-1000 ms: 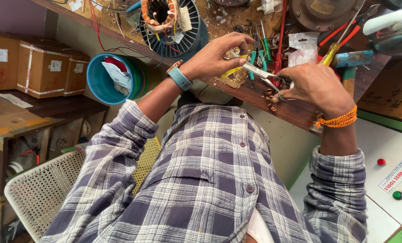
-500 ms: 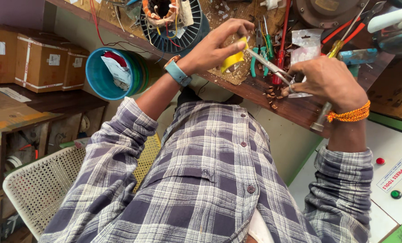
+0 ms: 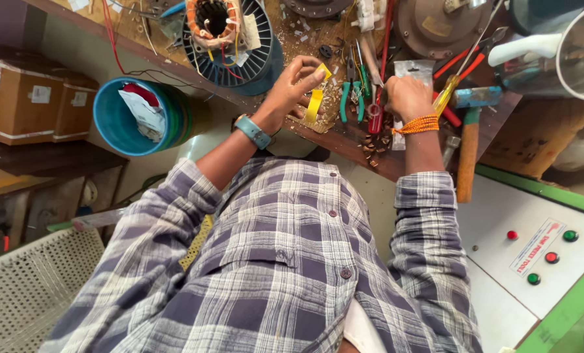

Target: The person repairs an electrical motor stator by stripping wire insulation, inserting a plastic tube into a wire, and wrapping connections with yellow electrical tape. They use pliers, scissors, and tape to secure the wiring.

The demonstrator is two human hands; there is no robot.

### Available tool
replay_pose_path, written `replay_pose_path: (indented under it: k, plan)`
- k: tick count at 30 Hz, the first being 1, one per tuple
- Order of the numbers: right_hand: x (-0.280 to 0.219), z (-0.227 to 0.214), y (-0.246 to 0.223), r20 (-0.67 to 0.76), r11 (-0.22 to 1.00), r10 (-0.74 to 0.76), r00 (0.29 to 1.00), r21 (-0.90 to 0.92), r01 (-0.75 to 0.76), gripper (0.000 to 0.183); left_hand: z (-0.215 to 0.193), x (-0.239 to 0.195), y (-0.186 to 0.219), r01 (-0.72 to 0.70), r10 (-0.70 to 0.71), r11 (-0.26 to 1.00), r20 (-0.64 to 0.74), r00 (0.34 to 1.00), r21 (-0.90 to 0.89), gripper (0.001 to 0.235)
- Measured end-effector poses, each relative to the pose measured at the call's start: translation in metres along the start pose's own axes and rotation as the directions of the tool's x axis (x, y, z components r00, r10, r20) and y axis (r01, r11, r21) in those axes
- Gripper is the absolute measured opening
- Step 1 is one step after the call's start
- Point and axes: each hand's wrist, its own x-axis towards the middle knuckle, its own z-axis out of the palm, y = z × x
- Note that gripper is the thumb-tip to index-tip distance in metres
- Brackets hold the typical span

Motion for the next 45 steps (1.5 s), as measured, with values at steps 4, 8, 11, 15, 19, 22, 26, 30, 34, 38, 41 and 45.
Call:
replay_pose_path:
  k: [4,8,11,15,19,22,26,30,34,38,41,45]
  plan:
    - [-0.005,-0.035,-0.033,-0.298,0.963,0.095,0.950,0.268,-0.012,0.020,0.005,0.026,-0.019,-0.040,0.040,0.999,-0.029,0.999,0.033,0.090]
    - [-0.013,-0.055,-0.073,-0.153,0.416,0.055,0.987,0.902,0.117,0.026,0.010,0.039,-0.040,-0.066,0.066,0.998,-0.035,0.997,-0.019,0.099]
    - [-0.015,-0.051,-0.089,-0.076,0.214,0.027,0.997,0.975,0.069,0.026,0.008,0.046,-0.045,-0.086,0.084,0.995,-0.038,0.996,-0.054,0.097]
    - [-0.014,-0.032,-0.090,0.107,-0.019,0.059,0.993,0.994,-0.106,0.026,0.008,0.048,-0.039,-0.345,0.350,0.928,-0.018,0.936,0.143,0.091]
    - [-0.014,-0.015,-0.086,0.056,-0.053,0.065,0.996,0.997,-0.052,0.024,0.006,0.044,-0.032,-0.071,0.071,0.997,0.002,0.998,0.043,0.096]
    - [-0.012,-0.007,-0.085,0.044,-0.056,0.101,0.994,0.998,-0.039,0.023,0.005,0.048,-0.035,-0.061,0.061,0.997,0.011,0.998,0.044,0.096]
    - [-0.012,0.007,-0.070,0.026,-0.079,0.244,0.970,0.997,-0.006,0.022,0.011,0.056,-0.050,-0.290,0.288,0.954,0.032,0.957,0.078,0.095]
    - [-0.016,0.028,-0.035,-0.022,-0.146,0.379,0.925,0.986,0.083,0.021,0.015,0.054,-0.056,-0.514,0.551,0.791,-0.022,0.834,0.332,0.089]
    - [-0.042,0.058,-0.012,-0.086,-0.172,0.516,0.852,0.964,0.201,0.017,0.018,0.044,-0.046,-0.241,0.345,0.766,-0.064,0.936,0.596,0.081]
    - [-0.070,0.064,-0.022,-0.003,-0.294,0.539,0.842,0.936,0.192,0.013,0.018,0.031,-0.042,-0.233,0.562,0.462,-0.079,0.823,0.856,0.076]
    - [-0.087,0.041,-0.054,0.019,-0.427,0.471,0.882,0.880,0.209,0.011,0.009,0.008,-0.030,-0.310,0.233,0.467,0.223,0.947,0.828,0.060]
    - [-0.105,-0.012,-0.127,-0.065,-0.435,0.249,0.966,0.884,0.171,0.008,-0.018,-0.051,0.007,-0.208,0.144,0.970,0.393,0.908,0.126,0.051]
